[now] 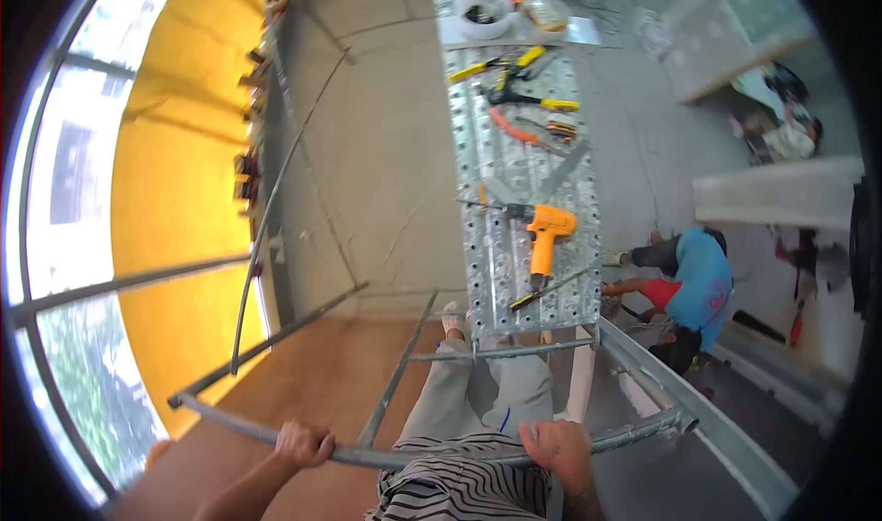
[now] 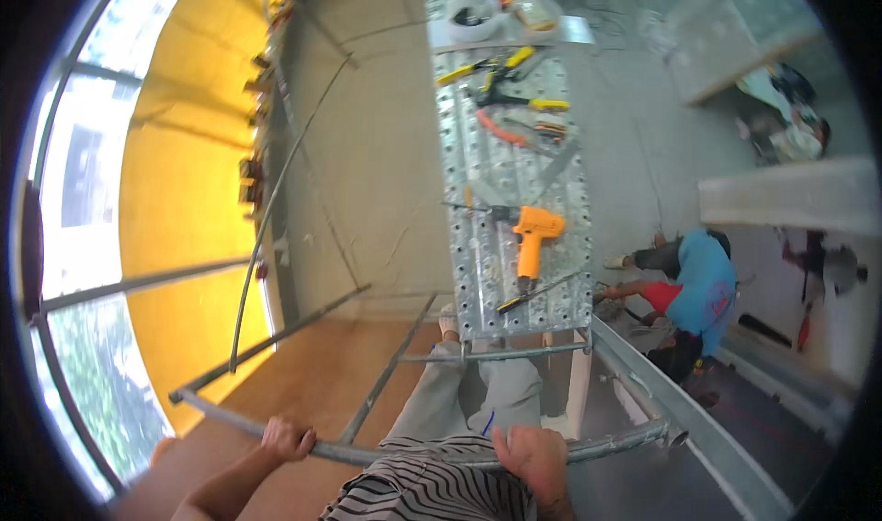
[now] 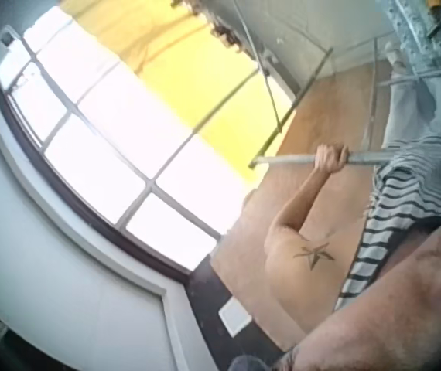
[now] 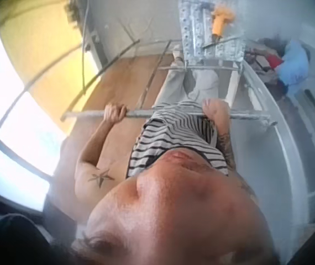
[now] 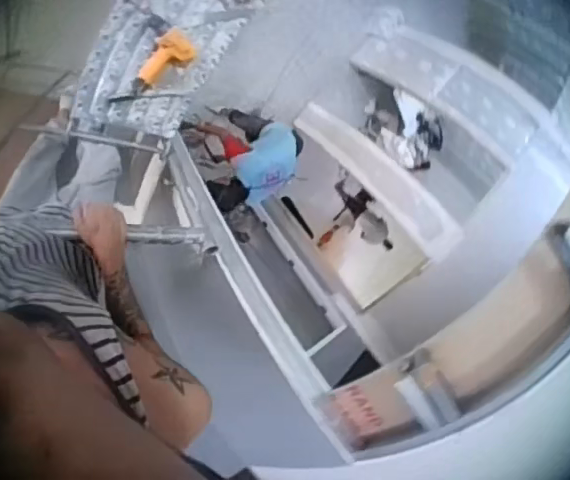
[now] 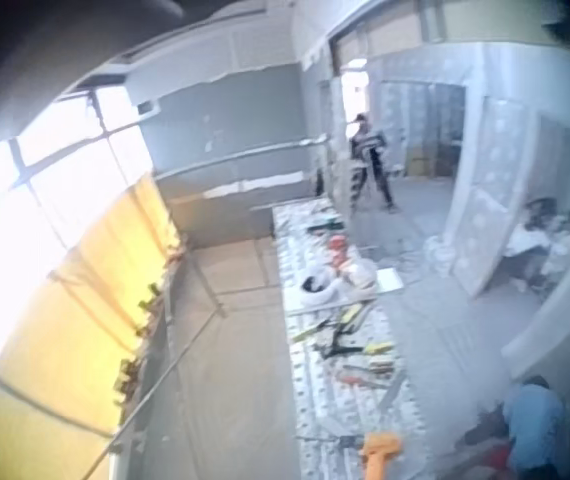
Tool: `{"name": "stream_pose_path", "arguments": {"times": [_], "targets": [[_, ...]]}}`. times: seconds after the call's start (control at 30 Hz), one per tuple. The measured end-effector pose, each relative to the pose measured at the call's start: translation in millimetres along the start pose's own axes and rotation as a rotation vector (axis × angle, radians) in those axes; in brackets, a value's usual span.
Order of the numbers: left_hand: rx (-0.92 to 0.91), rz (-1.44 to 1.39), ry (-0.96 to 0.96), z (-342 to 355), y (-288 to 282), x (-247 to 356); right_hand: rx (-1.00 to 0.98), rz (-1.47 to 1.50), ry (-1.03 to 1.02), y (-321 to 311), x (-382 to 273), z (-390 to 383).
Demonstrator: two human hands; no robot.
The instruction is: The person measures a drywall corner using a metal ruler, drills holes into the wall using an electric drill, and moves the scaffolding to measure another section of the wall.
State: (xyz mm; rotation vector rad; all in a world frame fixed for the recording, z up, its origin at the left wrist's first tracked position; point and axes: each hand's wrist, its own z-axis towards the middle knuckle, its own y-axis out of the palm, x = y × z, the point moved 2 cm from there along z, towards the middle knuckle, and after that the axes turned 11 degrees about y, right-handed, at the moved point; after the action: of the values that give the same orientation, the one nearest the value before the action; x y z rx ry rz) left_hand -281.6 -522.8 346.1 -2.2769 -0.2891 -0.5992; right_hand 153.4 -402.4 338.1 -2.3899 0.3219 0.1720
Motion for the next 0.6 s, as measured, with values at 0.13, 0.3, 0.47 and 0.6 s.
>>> {"name": "stream_pose_path", "arguments": {"times": [0.13, 0.3, 0.47, 0.6], "targets": [[-0.008, 0.184, 0.012, -2.4, 15.2, -7.2, 0.216, -0.002, 0.126, -3.5, -0.1, -20.6], [-0.019, -0.029, 0.043, -54.7, 42.2, -63.3, 0.474, 0.069, 0.037, 3.9, 3.1, -28.4], [0.323, 0.237, 0.391, -37.6, 29.1, -46.9, 0.884, 0.213, -0.204, 20.5, 19.8, -39.3], [0.356, 0.377, 0.335, -58.4, 43.0, -69.6, 1.044, 0.204, -0.396, 46.6, 16.5, -40.0]]}}
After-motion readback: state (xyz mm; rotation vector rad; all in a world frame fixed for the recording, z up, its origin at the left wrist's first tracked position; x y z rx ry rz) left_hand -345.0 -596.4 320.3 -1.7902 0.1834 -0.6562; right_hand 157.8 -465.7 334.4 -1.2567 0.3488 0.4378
